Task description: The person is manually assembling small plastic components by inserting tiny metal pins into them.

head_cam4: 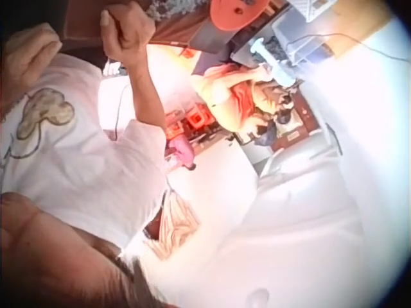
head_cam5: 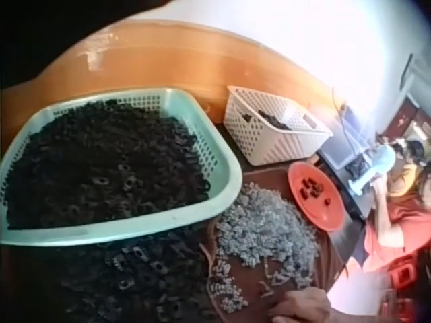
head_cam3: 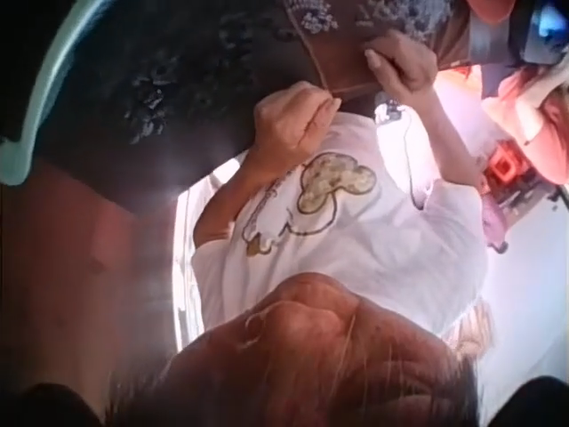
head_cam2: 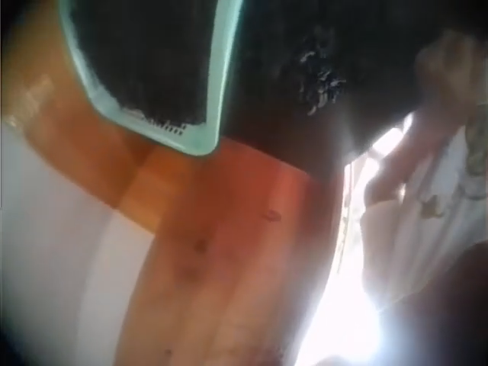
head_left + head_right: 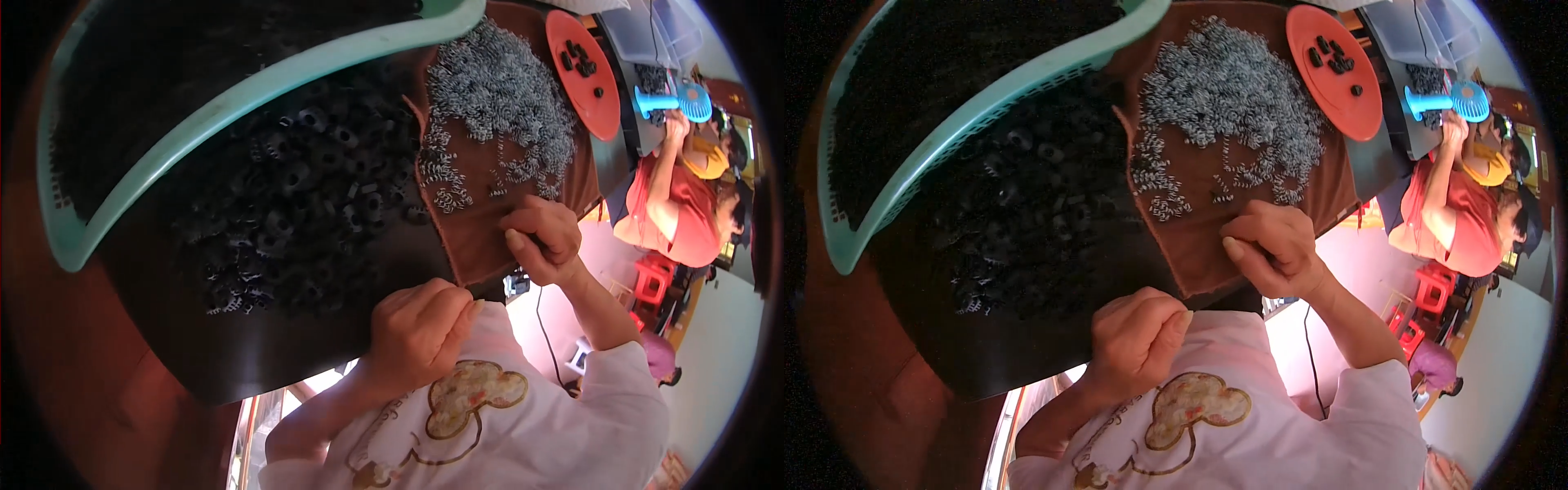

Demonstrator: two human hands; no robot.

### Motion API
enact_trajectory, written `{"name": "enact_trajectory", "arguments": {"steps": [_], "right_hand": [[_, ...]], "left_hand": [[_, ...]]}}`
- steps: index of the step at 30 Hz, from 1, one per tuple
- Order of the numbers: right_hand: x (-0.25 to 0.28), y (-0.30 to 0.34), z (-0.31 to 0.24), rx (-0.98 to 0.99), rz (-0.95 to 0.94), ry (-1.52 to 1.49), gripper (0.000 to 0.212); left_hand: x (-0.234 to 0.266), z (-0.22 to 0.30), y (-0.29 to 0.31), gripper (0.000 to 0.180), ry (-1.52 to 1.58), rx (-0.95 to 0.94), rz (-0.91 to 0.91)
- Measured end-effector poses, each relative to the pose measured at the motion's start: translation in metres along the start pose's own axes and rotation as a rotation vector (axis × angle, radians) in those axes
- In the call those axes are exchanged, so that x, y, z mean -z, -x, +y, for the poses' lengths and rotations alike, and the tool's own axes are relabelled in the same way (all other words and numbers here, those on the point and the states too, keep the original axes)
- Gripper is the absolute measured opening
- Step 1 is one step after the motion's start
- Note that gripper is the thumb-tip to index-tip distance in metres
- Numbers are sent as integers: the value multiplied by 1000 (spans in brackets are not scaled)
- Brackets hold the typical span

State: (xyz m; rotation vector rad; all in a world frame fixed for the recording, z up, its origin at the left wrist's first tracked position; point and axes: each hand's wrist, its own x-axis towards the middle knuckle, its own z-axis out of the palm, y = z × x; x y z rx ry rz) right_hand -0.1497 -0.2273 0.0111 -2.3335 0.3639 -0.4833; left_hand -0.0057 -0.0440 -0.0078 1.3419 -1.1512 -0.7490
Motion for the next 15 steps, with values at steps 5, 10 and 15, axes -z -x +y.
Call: {"name": "enact_trajectory", "arguments": {"steps": [5,10,15], "right_hand": [[5,0,0,33,-23,-36,10],[-3,6,7,87,-2,-137,10],[-2,10,11,191,-2,-170,12]], "left_hand": [[-4,2,0,5,-83,-11,-10],[-5,5,1,4,-149,0,35],[-13,5,6,7,-198,-33,132]]}}
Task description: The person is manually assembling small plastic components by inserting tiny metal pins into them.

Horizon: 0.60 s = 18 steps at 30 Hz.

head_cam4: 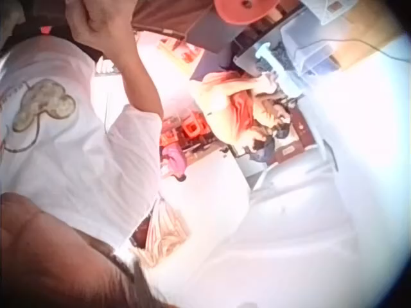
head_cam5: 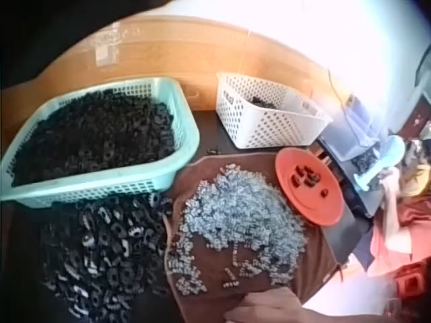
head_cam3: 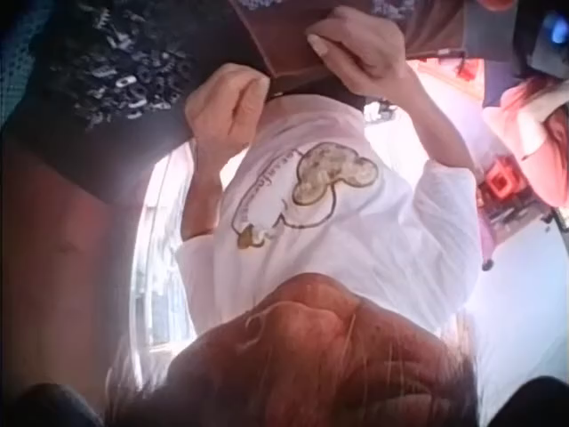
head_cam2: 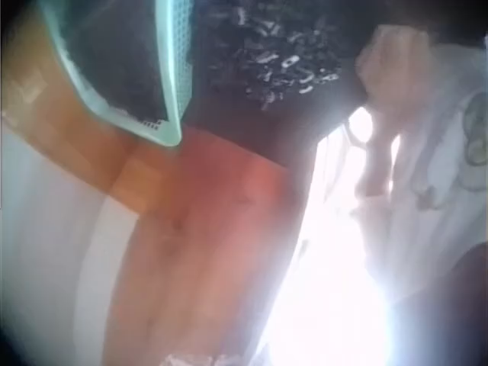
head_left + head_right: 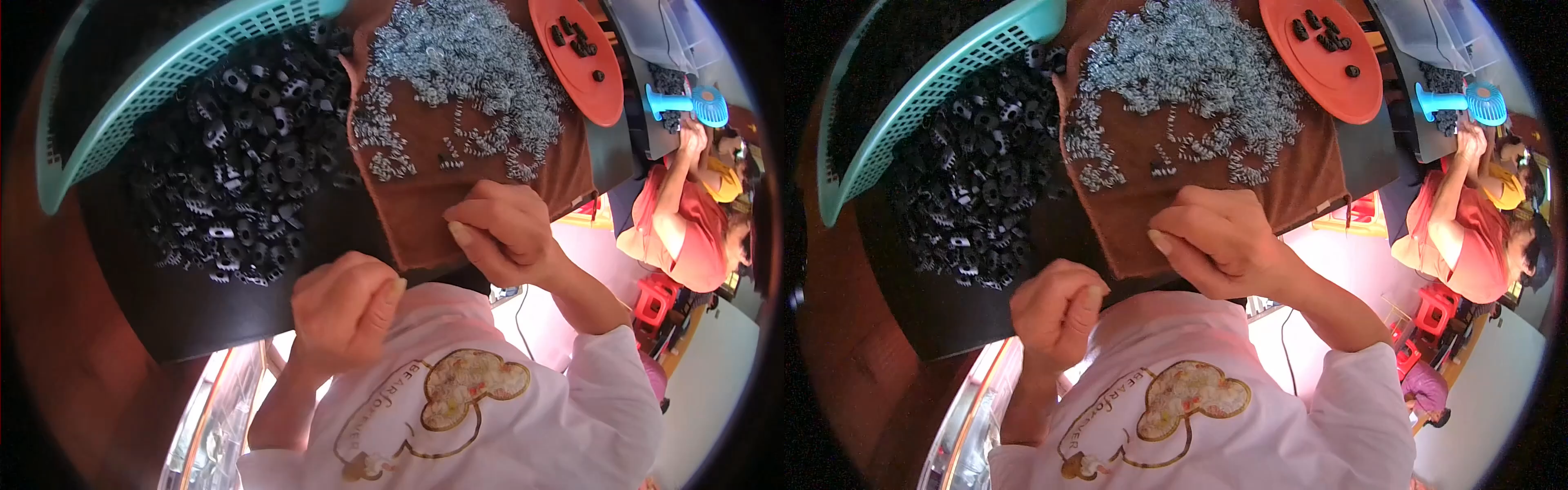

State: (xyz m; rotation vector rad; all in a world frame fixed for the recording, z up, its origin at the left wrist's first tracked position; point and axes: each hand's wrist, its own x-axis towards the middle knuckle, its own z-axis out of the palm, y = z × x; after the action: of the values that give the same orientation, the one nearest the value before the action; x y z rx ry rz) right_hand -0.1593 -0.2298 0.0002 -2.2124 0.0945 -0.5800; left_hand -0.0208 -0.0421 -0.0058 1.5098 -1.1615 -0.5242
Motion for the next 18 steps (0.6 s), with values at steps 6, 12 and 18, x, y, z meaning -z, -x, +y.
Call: {"name": "enact_trajectory", "arguments": {"steps": [6,12,18], "right_hand": [[16,5,-11,144,43,-21,23],[115,-2,-80,384,-271,-378,13],[92,5,-161,420,274,-845,7]], "left_hand": [[-4,2,3,4,-3,79,36],[-9,2,5,6,50,67,100],[-10,11,4,8,36,8,72]]}}
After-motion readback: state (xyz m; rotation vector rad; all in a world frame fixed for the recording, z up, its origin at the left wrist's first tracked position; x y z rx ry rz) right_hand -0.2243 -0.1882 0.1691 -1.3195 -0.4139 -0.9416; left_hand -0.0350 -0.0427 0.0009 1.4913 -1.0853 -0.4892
